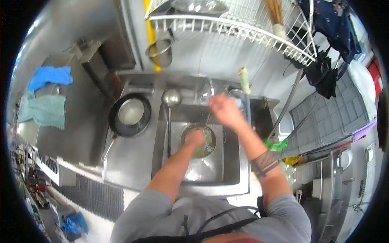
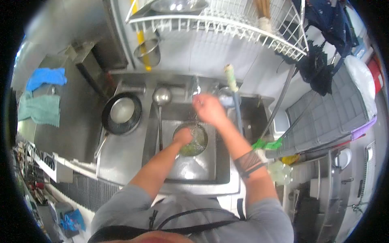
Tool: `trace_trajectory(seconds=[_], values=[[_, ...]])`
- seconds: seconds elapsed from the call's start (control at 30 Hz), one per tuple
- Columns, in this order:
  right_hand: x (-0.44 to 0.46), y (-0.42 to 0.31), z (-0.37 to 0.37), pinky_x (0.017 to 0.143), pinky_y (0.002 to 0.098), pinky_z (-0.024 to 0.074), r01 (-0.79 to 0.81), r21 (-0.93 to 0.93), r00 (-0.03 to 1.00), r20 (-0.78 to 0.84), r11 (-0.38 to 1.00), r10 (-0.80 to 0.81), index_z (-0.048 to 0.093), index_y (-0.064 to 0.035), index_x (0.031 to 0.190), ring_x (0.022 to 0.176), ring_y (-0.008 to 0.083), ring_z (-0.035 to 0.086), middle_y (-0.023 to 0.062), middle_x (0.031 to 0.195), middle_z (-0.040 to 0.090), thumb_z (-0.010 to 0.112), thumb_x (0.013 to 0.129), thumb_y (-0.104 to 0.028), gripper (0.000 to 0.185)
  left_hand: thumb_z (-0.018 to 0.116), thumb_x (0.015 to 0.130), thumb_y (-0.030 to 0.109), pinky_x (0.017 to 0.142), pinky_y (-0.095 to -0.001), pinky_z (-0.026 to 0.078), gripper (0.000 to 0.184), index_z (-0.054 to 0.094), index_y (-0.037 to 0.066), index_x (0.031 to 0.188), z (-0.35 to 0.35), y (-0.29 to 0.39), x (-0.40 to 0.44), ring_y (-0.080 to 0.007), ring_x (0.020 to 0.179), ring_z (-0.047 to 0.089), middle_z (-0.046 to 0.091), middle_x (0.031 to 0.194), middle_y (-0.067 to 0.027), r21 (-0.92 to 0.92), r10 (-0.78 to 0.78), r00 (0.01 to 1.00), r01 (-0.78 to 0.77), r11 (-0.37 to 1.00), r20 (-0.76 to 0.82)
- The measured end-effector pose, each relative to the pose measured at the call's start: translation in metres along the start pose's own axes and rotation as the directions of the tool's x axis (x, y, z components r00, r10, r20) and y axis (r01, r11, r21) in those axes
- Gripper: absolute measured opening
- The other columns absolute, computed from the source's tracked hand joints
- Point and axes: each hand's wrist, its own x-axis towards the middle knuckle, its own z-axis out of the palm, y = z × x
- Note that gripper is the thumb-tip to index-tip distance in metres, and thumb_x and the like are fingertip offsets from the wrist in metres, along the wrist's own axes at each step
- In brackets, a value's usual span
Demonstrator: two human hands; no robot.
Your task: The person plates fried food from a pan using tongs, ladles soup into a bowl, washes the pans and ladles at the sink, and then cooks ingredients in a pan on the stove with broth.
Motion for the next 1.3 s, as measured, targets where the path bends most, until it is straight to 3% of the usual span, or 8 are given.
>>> trace_trajectory(seconds=[0.2,0.3,0.33,0.43,0.77,0.87,1.13,1.3], values=[[0.067,-0.034,-0.123,0.08,0.0374,0.055,0.386,-0.442,0.632,-0.512,0.81,-0.581,0.073,-0.0102,0.108,0.089,0.025,0.071,0.0113,0.095,0.074,0.066,0.097,-0.024,0.019,0.055,0.091,0.03,0.098,-0.046,0.053,0.039,0.072,0.004,0.115,0.06,-0.105,-0.125,-0.0363,0.109,0.069,0.07,0.117,-0.0223,0.099,-0.28,0.96,0.277,0.956,0.018],[0.141,-0.03,-0.232,0.114,0.0438,0.0386,-0.267,-0.953,0.932,-0.292,0.141,-0.216,0.057,-0.0066,0.138,0.136,0.0402,0.049,0.0229,0.144,0.055,0.079,0.082,-0.042,0.07,0.06,0.086,0.019,0.102,-0.0438,0.051,0.038,0.069,-0.002,0.117,0.096,-0.154,-0.152,-0.0361,0.12,0.063,0.065,0.127,-0.0249,0.149,-0.39,0.871,0.361,0.921,0.3],[0.167,-0.018,-0.244,0.095,0.0441,0.0524,-0.211,-0.619,0.757,-0.593,0.757,-0.274,0.056,0.0018,0.134,0.111,0.035,0.066,0.0261,0.125,0.065,0.07,0.089,-0.031,0.058,0.063,0.083,0.015,0.103,-0.043,0.05,0.041,0.068,-0.006,0.118,0.083,-0.145,-0.166,-0.0367,0.125,0.06,0.062,0.13,-0.0264,-0.025,-0.557,0.747,0.605,0.796,0.364],[0.192,-0.032,-0.259,0.072,0.0333,0.0548,-0.46,-0.295,0.876,-0.306,0.837,0.373,0.07,0.0074,0.104,0.081,0.021,0.067,0.0162,0.093,0.069,0.069,0.089,-0.014,0.026,0.063,0.081,0.018,0.109,-0.0417,0.046,0.056,0.059,-0.004,0.132,0.107,-0.154,-0.161,-0.0355,0.127,0.059,0.061,0.132,-0.0261,0.133,-0.514,0.71,0.521,0.843,0.481],[0.1,-0.037,-0.295,0.071,0.0262,0.0541,-0.09,0.014,0.95,-0.3,0.996,0.09,0.056,-0.0146,0.134,0.098,0.0098,0.064,0.0,0.11,0.064,0.07,0.089,-0.025,0.049,0.077,0.079,0.026,0.084,-0.0417,0.058,0.057,0.061,-0.004,0.123,0.13,-0.155,-0.143,-0.0317,0.092,0.07,0.07,0.101,-0.0201,-0.268,-0.362,0.648,0.666,0.696,0.67],[0.039,-0.031,-0.318,0.073,0.0246,0.0547,0.048,0.469,0.985,-0.168,0.882,0.036,0.051,-0.0229,0.146,0.104,0.0071,0.064,-0.0049,0.115,0.063,0.07,0.089,-0.03,0.06,0.075,0.083,0.018,0.061,-0.0402,0.056,0.029,0.063,0.002,0.103,0.135,-0.124,-0.138,-0.0231,0.066,0.063,0.062,0.079,-0.0106,-0.522,-0.119,0.532,0.847,0.103,0.839],[-0.151,0.055,0.01,0.121,0.0345,0.0255,-0.55,0.041,0.679,0.604,0.834,0.417,0.019,-0.0031,0.16,0.153,0.0262,0.027,0.017,0.167,0.023,0.066,0.096,-0.018,0.081,0.072,0.086,0.013,0.045,-0.0383,0.048,0.022,0.057,-0.002,0.092,0.089,-0.069,-0.115,-0.0186,0.052,0.058,0.058,0.071,-0.0075,-0.585,-0.324,0.711,0.7,0.409,0.624],[-0.127,0.222,0.207,0.093,0.0375,0.0518,-0.446,-0.262,0.471,0.744,0.856,0.473,0.035,-0.0143,0.157,0.107,0.0307,0.069,0.0206,0.12,0.07,0.062,0.095,-0.041,0.072,0.071,0.083,0.016,0.049,-0.0404,0.052,0.025,0.062,-0.005,0.074,0.113,-0.086,-0.108,-0.0243,0.05,0.065,0.064,0.062,-0.0154,-0.445,-0.361,0.739,0.646,0.62,0.569]])
